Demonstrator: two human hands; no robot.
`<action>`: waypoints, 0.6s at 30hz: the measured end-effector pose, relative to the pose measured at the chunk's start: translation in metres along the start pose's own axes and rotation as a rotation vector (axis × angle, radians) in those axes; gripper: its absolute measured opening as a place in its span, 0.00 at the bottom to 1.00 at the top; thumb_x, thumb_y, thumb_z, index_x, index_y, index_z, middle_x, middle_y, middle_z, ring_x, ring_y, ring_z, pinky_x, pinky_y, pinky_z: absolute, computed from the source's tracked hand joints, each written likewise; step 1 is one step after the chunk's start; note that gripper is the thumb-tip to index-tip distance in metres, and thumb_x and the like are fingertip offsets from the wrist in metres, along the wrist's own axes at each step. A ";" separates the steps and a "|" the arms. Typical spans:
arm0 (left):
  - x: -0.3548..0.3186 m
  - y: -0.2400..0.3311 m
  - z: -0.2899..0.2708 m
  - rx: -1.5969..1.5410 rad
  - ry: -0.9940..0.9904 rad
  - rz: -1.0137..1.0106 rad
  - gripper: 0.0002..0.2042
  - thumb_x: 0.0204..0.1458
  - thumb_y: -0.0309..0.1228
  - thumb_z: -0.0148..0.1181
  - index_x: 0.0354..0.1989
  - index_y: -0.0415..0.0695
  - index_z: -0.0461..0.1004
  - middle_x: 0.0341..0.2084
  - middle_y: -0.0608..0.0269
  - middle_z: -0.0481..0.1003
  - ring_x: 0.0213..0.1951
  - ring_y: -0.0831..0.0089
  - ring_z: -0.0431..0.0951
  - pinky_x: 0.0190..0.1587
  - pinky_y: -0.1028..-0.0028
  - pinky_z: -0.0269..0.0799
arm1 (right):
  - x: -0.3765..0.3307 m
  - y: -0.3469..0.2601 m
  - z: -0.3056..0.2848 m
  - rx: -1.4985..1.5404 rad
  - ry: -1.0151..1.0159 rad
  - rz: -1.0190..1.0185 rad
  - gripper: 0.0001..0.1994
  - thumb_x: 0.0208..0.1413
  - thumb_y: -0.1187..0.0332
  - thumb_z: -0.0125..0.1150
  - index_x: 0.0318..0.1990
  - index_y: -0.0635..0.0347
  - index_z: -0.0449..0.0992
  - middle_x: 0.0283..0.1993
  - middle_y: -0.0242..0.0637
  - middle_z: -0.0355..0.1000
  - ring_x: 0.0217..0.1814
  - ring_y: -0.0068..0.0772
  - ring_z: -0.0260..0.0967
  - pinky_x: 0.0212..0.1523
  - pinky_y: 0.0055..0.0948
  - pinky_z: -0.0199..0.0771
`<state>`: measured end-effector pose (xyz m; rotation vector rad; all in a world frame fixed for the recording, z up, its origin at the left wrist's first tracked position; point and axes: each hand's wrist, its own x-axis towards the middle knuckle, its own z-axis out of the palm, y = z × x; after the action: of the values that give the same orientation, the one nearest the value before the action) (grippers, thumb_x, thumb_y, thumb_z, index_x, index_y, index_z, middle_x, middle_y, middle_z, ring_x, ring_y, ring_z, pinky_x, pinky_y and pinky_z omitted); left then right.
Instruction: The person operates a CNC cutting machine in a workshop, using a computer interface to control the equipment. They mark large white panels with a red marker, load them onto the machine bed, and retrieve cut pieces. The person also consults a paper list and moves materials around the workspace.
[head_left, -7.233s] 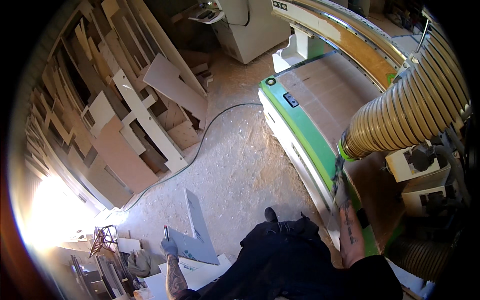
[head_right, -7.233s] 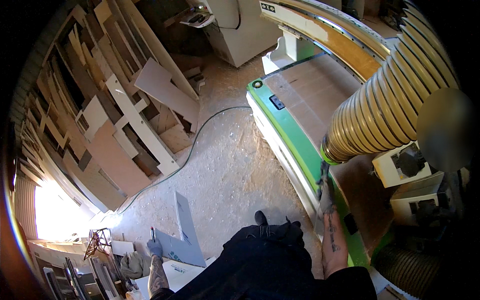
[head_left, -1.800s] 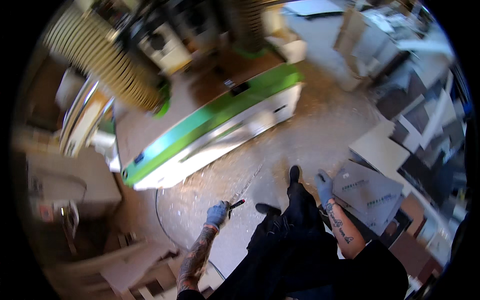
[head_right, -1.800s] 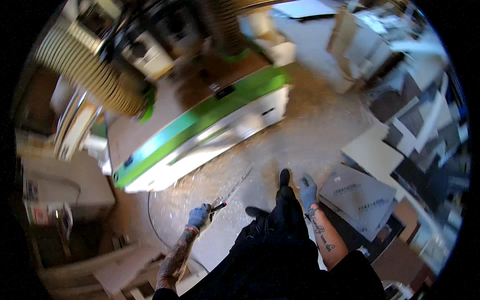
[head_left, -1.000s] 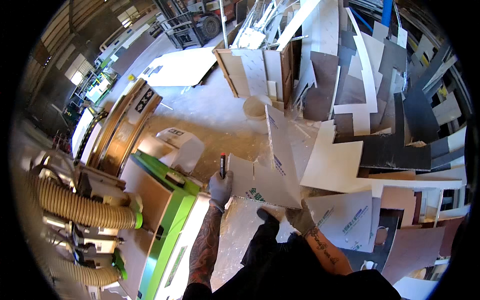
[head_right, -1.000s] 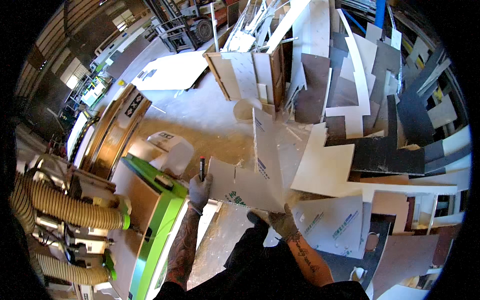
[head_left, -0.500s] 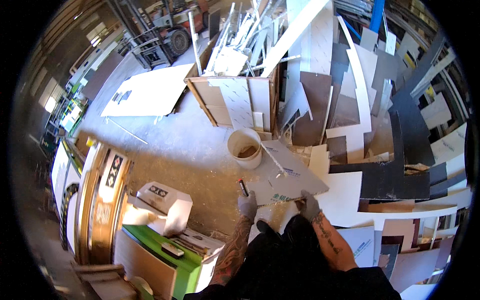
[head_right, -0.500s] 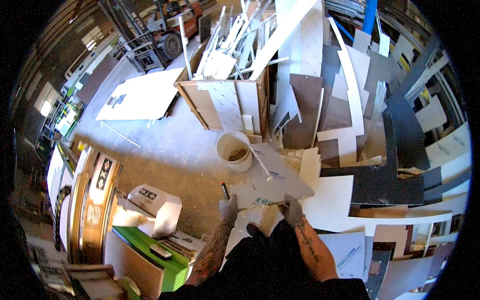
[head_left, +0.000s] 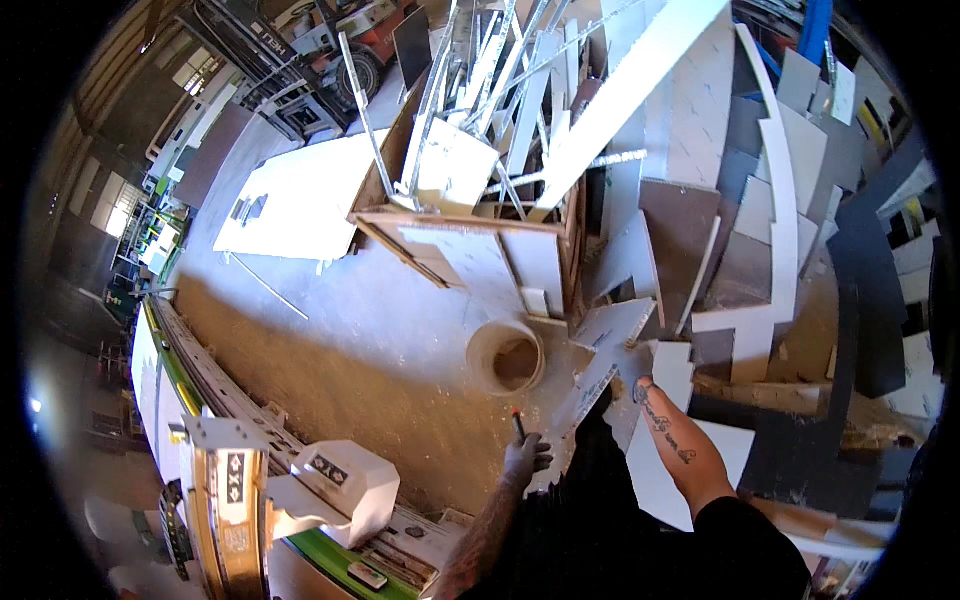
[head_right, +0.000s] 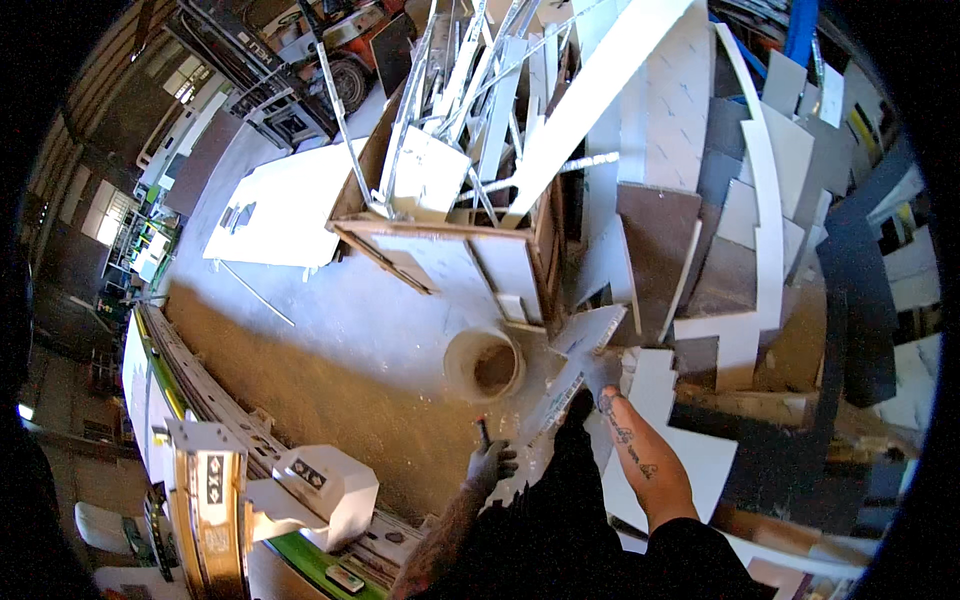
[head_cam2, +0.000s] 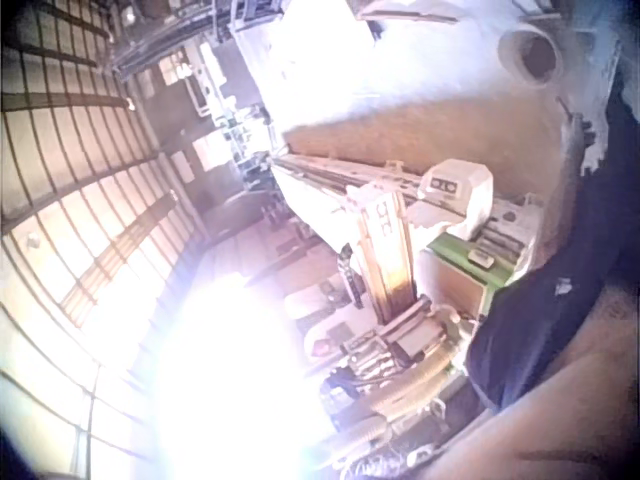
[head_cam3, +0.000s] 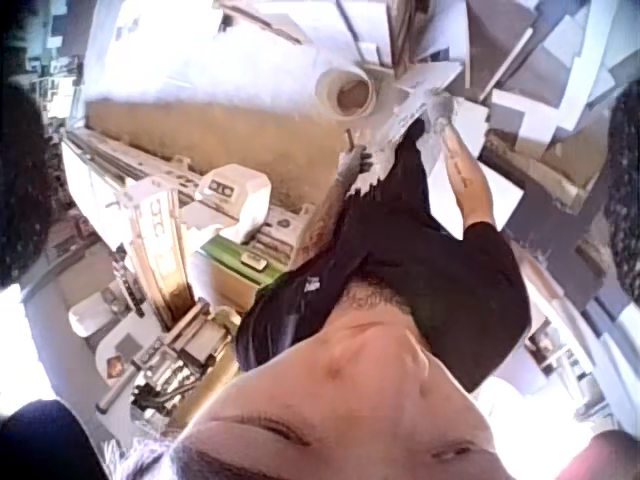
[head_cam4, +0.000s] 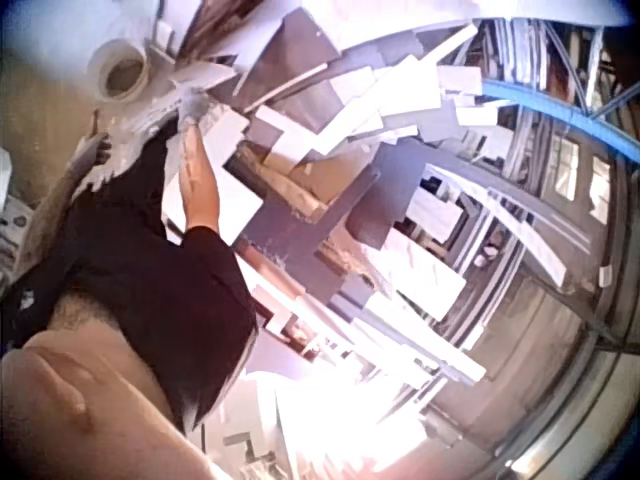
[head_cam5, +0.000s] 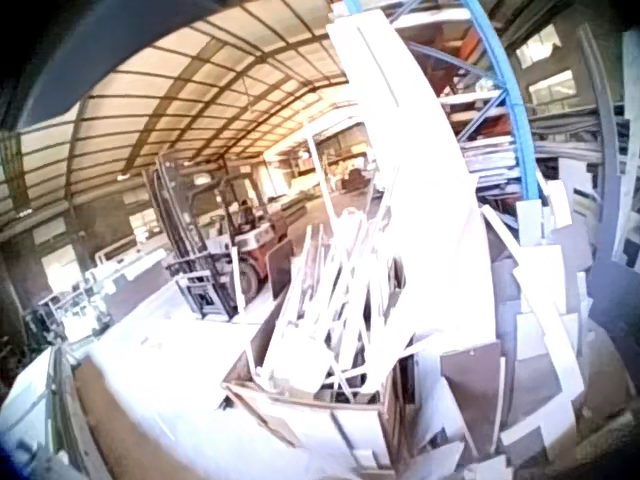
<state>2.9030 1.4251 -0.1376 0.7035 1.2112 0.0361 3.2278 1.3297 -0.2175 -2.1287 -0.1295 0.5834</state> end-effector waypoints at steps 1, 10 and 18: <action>0.004 0.021 0.010 -0.017 0.046 0.025 0.19 0.59 0.41 0.59 0.51 0.40 0.72 0.33 0.53 0.78 0.23 0.65 0.80 0.25 0.70 0.78 | 0.039 -0.035 -0.001 -0.046 -0.102 -0.022 0.28 0.44 0.47 0.71 0.36 0.69 0.80 0.34 0.54 0.78 0.40 0.52 0.77 0.41 0.48 0.73; 0.000 0.071 0.024 -0.111 0.311 -0.024 0.17 0.62 0.36 0.56 0.51 0.34 0.70 0.31 0.52 0.76 0.24 0.64 0.77 0.23 0.68 0.73 | 0.257 -0.104 0.068 0.740 -0.039 0.007 0.12 0.55 0.65 0.62 0.41 0.64 0.79 0.34 0.47 0.79 0.32 0.44 0.76 0.36 0.40 0.73; 0.046 0.125 0.038 -0.101 0.095 -0.073 0.13 0.60 0.32 0.57 0.51 0.41 0.70 0.30 0.55 0.74 0.23 0.68 0.76 0.19 0.73 0.67 | 0.205 0.061 0.051 0.887 0.112 -0.102 0.17 0.56 0.63 0.67 0.49 0.64 0.79 0.41 0.35 0.77 0.41 0.27 0.71 0.42 0.30 0.72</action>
<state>2.9947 1.5234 -0.1058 0.5745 1.3160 0.0703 3.3781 1.3931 -0.3642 -1.2769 0.0769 0.3583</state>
